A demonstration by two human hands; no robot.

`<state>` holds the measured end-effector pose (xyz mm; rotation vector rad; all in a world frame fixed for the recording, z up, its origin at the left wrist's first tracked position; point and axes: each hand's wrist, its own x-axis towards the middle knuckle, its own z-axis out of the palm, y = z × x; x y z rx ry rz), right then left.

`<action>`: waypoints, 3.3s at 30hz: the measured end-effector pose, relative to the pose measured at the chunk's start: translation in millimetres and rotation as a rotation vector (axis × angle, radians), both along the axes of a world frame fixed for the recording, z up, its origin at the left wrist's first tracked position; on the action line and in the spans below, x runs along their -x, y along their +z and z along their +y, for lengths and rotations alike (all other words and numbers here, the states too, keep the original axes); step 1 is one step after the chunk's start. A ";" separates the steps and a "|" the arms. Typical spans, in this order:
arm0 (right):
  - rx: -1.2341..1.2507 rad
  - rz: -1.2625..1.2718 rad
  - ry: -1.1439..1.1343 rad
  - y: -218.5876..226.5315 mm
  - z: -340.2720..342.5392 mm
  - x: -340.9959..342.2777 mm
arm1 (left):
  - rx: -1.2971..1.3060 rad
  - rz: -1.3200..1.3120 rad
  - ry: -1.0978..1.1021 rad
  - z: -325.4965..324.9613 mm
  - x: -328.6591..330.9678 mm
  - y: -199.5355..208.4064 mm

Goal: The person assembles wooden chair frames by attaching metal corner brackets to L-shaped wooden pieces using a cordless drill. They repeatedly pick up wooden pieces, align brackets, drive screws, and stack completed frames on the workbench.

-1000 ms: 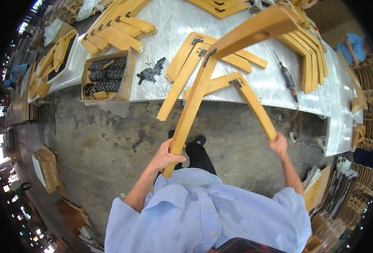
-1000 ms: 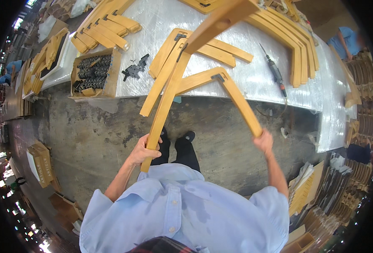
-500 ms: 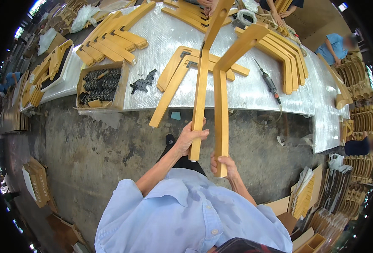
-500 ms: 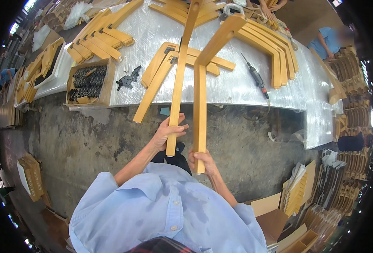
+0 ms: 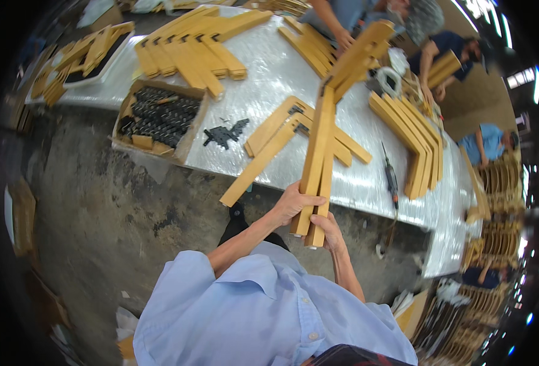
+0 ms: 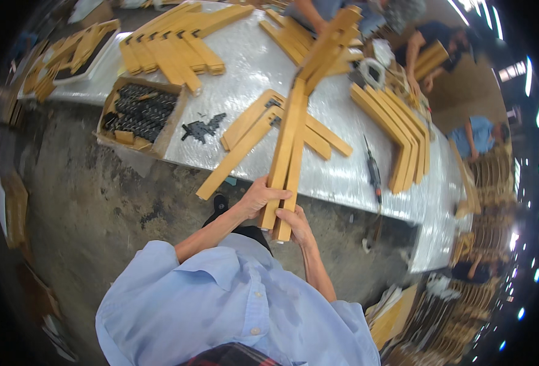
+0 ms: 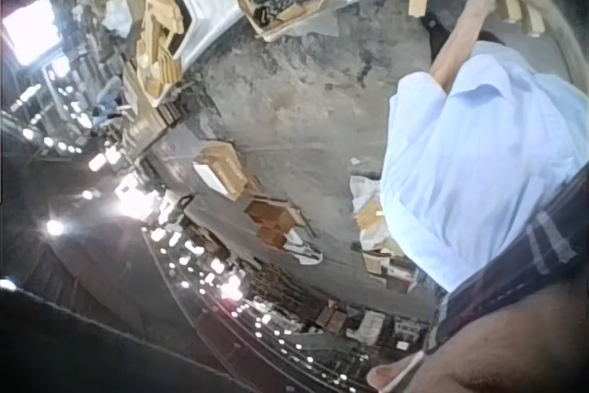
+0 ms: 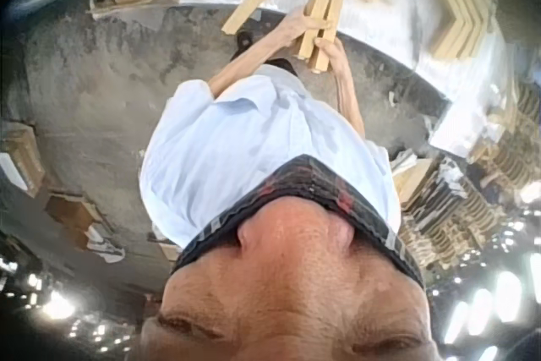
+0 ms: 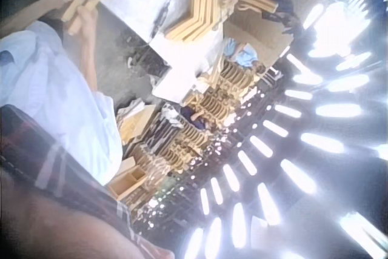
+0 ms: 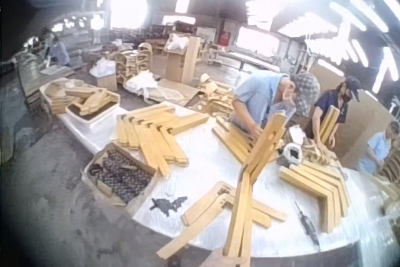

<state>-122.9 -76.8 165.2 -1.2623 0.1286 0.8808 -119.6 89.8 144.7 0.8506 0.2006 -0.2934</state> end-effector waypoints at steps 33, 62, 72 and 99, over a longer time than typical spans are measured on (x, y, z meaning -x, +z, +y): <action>-0.406 0.243 0.599 -113.5 239.4 -408.4 | -1.058 0.669 0.640 202.3 -356.9 -33.9; -0.092 -0.145 0.450 -171.5 291.6 -428.0 | -1.067 0.473 0.705 213.9 -324.0 -107.7; 0.453 -1.007 0.550 -203.3 281.6 -428.6 | -0.987 0.508 0.680 183.0 -299.4 -139.9; 0.691 -0.824 0.449 -151.2 51.8 -421.9 | -1.659 0.307 0.172 79.5 -125.3 -100.8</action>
